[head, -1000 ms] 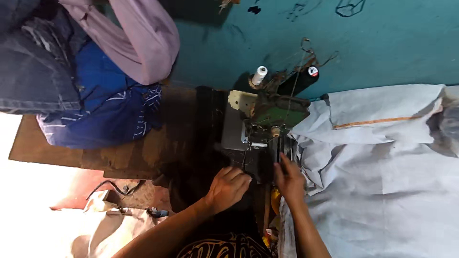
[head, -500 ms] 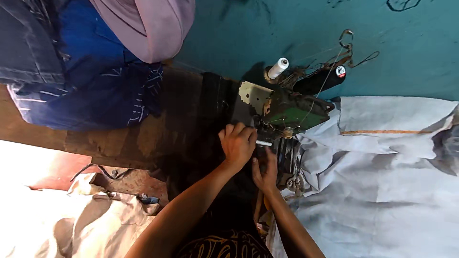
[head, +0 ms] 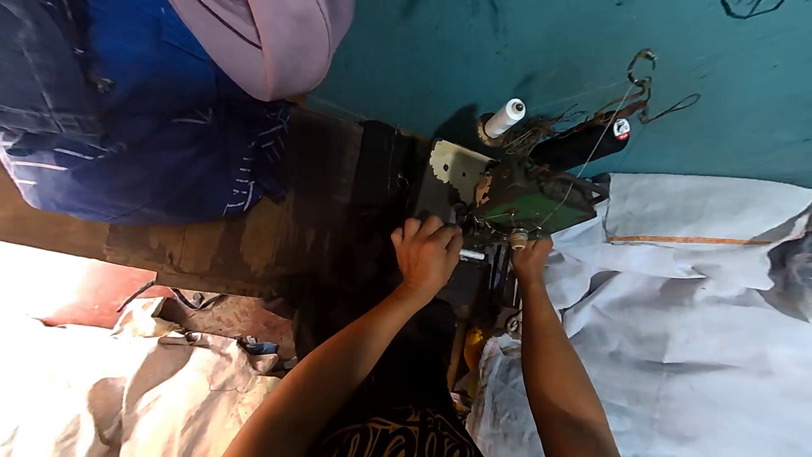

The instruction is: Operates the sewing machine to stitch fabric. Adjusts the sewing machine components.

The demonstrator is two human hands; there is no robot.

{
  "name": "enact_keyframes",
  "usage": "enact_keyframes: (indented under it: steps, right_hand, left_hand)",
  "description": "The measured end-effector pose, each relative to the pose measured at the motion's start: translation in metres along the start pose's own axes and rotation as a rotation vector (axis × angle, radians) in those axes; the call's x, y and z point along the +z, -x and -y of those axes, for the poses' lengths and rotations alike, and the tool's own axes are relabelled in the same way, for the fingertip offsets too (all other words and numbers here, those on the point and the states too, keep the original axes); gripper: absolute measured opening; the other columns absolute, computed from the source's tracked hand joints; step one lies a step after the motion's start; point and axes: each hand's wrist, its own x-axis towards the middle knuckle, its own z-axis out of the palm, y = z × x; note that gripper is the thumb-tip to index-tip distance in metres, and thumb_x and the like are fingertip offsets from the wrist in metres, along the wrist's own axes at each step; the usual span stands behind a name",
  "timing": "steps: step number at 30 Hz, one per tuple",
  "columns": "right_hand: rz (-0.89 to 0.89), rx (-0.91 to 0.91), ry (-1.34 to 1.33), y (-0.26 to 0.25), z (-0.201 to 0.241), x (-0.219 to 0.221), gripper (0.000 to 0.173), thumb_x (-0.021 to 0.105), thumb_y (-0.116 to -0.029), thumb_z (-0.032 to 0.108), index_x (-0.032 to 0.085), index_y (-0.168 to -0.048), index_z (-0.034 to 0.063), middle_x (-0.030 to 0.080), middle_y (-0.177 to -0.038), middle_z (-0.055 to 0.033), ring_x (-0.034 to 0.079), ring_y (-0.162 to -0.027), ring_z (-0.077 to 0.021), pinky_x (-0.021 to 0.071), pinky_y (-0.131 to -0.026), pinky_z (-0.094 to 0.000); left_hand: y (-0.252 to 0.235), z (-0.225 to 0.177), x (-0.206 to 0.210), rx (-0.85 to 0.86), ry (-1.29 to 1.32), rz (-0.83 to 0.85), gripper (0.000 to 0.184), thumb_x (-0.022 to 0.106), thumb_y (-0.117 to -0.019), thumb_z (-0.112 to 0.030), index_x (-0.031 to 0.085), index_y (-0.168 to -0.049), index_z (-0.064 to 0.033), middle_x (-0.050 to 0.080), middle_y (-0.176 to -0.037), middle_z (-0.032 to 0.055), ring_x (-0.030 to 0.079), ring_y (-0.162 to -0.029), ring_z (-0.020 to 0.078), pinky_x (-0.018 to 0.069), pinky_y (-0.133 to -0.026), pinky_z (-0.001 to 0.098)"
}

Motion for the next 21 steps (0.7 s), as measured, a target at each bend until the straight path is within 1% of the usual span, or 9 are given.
enact_keyframes:
  steps: [2, 4, 7, 9, 13, 15, 21]
  right_hand:
    - [0.003, -0.010, 0.007, -0.0002, -0.0008, 0.0004, 0.045, 0.057, -0.0965, 0.012, 0.053, -0.134, -0.0125, 0.063, -0.127, -0.0304, 0.060, -0.125, -0.0349, 0.0439, -0.109, -0.0498]
    - [-0.009, -0.029, 0.003, -0.0005, -0.0034, 0.0009, 0.044, 0.058, -0.0960, 0.011, 0.055, -0.132, -0.0125, 0.064, -0.124, -0.0302, 0.062, -0.122, -0.0353, 0.0457, -0.107, -0.0501]
    - [-0.009, -0.023, -0.016, -0.0003, -0.0031, 0.0004, 0.044, 0.058, -0.0963, 0.010, 0.054, -0.134, -0.0122, 0.063, -0.126, -0.0297, 0.061, -0.123, -0.0344, 0.0452, -0.108, -0.0487]
    - [-0.012, -0.025, -0.018, -0.0002, -0.0050, 0.0017, 0.043, 0.057, -0.0961, 0.010, 0.055, -0.133, -0.0117, 0.064, -0.125, -0.0294, 0.062, -0.122, -0.0345, 0.0455, -0.107, -0.0497]
    - [0.003, 0.004, -0.014, -0.0005, -0.0009, 0.0004, 0.041, 0.057, -0.0978, 0.012, 0.056, -0.132, -0.0106, 0.065, -0.124, -0.0289, 0.062, -0.122, -0.0348, 0.0452, -0.107, -0.0510]
    - [-0.004, -0.004, -0.010, -0.0006, -0.0009, 0.0007, 0.042, 0.057, -0.0971, 0.013, 0.057, -0.132, -0.0099, 0.065, -0.124, -0.0288, 0.062, -0.122, -0.0348, 0.0454, -0.107, -0.0506]
    - [-0.021, -0.024, -0.033, -0.0005, -0.0023, 0.0025, 0.040, 0.058, -0.0961, 0.009, 0.057, -0.131, -0.0117, 0.065, -0.123, -0.0295, 0.063, -0.120, -0.0352, 0.0459, -0.106, -0.0497]
  left_hand:
    - [-0.0005, 0.0008, 0.0013, 0.011, -0.011, -0.017, 0.012, 0.072, -0.0894, -0.026, 0.083, -0.089, -0.0208, 0.068, -0.081, 0.0010, 0.059, -0.087, 0.0261, 0.0378, -0.083, 0.0481]
    - [-0.0007, 0.0006, 0.0022, 0.013, -0.016, -0.018, 0.013, 0.071, -0.0893, -0.026, 0.083, -0.089, -0.0212, 0.068, -0.081, 0.0004, 0.059, -0.088, 0.0262, 0.0374, -0.082, 0.0479]
    - [-0.0016, -0.0005, 0.0023, 0.011, -0.025, -0.017, 0.013, 0.071, -0.0893, -0.026, 0.083, -0.089, -0.0215, 0.068, -0.081, 0.0002, 0.059, -0.088, 0.0259, 0.0370, -0.082, 0.0477]
    - [-0.0018, -0.0011, 0.0019, -0.004, -0.026, -0.006, 0.013, 0.071, -0.0895, -0.026, 0.083, -0.090, -0.0221, 0.068, -0.080, -0.0007, 0.059, -0.088, 0.0250, 0.0365, -0.082, 0.0472]
    - [-0.0029, -0.0019, 0.0020, -0.006, -0.035, -0.006, 0.013, 0.071, -0.0897, -0.027, 0.083, -0.088, -0.0225, 0.068, -0.081, -0.0018, 0.059, -0.089, 0.0244, 0.0364, -0.082, 0.0469]
    - [-0.0031, -0.0020, 0.0027, -0.003, -0.042, -0.012, 0.013, 0.071, -0.0896, -0.027, 0.083, -0.088, -0.0226, 0.068, -0.081, -0.0019, 0.059, -0.089, 0.0244, 0.0366, -0.082, 0.0467]
    - [-0.0037, -0.0029, 0.0039, -0.008, -0.053, -0.026, 0.012, 0.071, -0.0886, -0.026, 0.083, -0.088, -0.0230, 0.068, -0.080, -0.0019, 0.059, -0.086, 0.0236, 0.0361, -0.081, 0.0466]
